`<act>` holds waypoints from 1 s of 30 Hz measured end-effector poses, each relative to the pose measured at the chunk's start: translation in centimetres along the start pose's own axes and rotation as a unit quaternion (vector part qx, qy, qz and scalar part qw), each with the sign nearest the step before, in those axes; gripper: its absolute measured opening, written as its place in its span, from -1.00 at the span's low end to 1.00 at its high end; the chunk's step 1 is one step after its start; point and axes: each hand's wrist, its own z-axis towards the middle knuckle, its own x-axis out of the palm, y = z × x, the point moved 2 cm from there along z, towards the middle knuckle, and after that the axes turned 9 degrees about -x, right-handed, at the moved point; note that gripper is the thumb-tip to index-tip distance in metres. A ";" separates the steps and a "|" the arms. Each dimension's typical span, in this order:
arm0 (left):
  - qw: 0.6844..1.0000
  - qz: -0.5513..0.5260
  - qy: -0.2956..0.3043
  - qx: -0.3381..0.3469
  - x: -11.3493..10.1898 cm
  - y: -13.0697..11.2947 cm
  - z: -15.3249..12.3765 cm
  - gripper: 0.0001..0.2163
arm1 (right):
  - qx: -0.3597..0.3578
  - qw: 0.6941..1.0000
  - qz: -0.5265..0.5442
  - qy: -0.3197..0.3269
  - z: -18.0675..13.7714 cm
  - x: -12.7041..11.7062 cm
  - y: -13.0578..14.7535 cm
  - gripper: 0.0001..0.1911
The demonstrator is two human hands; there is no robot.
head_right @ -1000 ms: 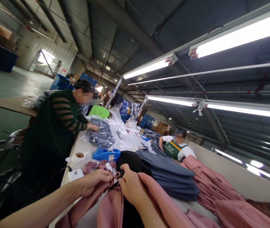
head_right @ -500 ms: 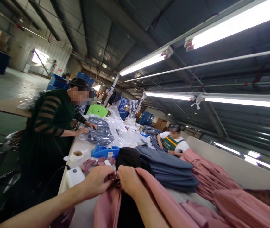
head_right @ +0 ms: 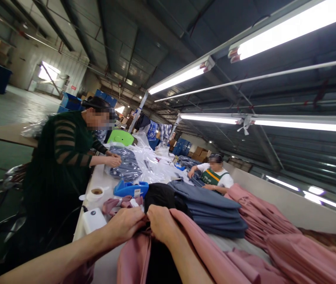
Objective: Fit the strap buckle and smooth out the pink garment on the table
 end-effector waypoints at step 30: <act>0.977 0.146 0.119 0.097 -4.4 -2.4 1.5 -0.83 | 0.097 0.975 0.167 -0.112 -1.4 -0.3 -0.3 -0.60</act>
